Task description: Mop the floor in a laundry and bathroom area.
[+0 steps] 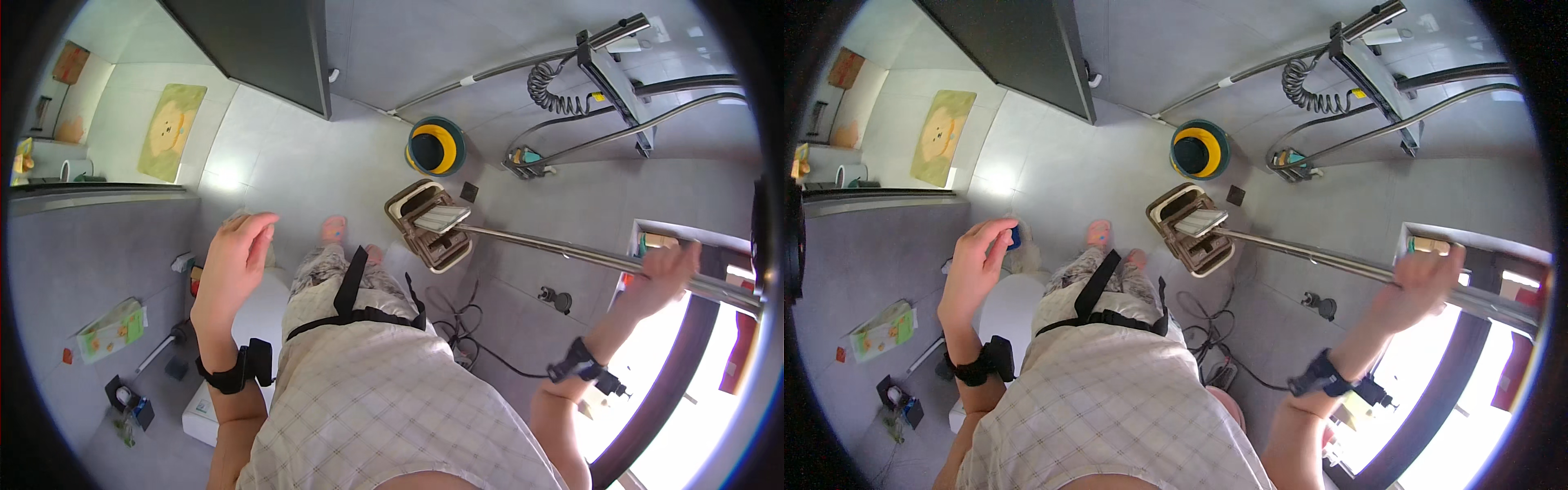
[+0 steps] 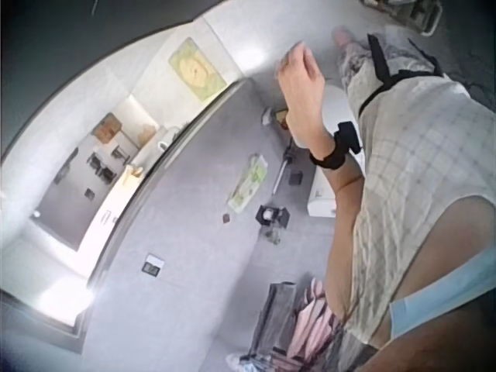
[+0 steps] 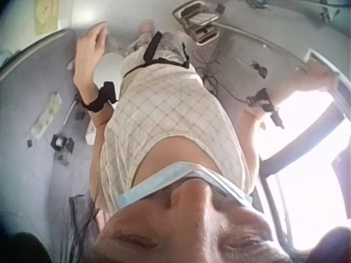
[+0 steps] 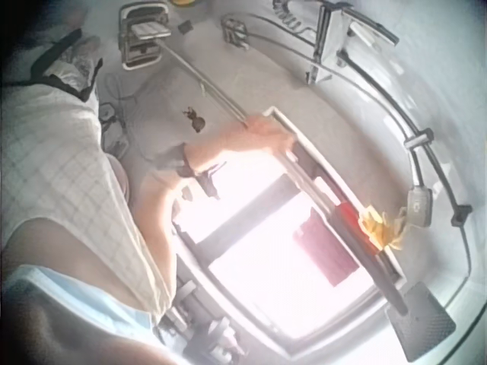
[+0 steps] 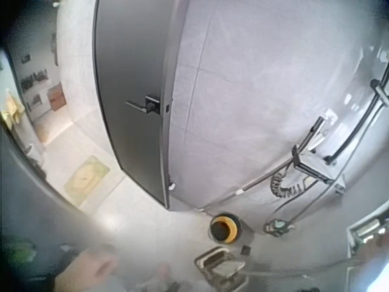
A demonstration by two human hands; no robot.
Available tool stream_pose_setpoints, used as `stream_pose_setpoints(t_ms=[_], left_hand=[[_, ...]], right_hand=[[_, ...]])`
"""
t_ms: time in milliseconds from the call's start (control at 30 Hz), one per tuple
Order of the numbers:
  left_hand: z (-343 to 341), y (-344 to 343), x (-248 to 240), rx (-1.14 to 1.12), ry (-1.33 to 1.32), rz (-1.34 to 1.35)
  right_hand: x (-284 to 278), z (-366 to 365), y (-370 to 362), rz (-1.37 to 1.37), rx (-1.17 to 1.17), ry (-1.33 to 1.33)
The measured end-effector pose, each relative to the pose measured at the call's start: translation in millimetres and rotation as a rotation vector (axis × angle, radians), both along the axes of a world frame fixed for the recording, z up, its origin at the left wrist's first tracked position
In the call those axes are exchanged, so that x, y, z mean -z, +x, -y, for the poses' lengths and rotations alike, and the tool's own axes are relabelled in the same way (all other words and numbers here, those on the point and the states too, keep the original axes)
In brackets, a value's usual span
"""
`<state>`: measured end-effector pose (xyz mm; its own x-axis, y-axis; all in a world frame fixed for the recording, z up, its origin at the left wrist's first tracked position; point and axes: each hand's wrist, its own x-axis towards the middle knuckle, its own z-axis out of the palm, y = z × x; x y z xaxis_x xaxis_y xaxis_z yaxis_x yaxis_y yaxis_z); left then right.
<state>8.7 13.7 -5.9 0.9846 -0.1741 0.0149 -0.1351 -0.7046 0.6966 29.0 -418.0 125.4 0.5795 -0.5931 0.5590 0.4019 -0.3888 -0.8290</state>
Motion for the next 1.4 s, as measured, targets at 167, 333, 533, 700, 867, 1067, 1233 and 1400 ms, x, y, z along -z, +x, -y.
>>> stream_pose_setpoints(t_ms=[167, 333, 533, 700, 867, 1067, 1233, 1400], left_hand=[[0.4, -7.7, -5.6, -0.097, 0.033, -0.045], [-10.8, -20.6, -7.3, -0.081, 0.104, 0.010], [-16.5, -27.1, 7.5, -0.075, 0.052, 0.010], [-21.6, -16.1, 14.9, -0.059, -0.066, -0.064], [-8.4, -3.2, 23.9, 0.043, -0.037, -0.001], [0.3, 5.3, 18.0, 0.051, -0.029, -0.082], [-1.2, 15.8, 24.0, 0.111, 0.028, -0.034], [8.5, 21.6, 20.5, 0.085, -0.021, -0.129]], right_hand=[[162.7, 8.5, 34.1, 0.014, 0.048, 0.442], [230.5, -25.8, 22.2, -0.172, 0.056, 0.172], [137.7, -4.3, -3.6, -0.248, 0.004, 0.153], [-55.5, 59.7, -84.5, -0.142, -0.200, 0.067], [-123.3, 39.5, -112.0, 0.002, 0.006, 0.019], [-108.7, 9.5, -100.9, 0.020, 0.227, 0.050], [-119.7, 1.3, -110.2, -0.019, 0.363, 0.015], [-120.5, 43.4, -121.4, -0.016, 0.278, 0.051]])
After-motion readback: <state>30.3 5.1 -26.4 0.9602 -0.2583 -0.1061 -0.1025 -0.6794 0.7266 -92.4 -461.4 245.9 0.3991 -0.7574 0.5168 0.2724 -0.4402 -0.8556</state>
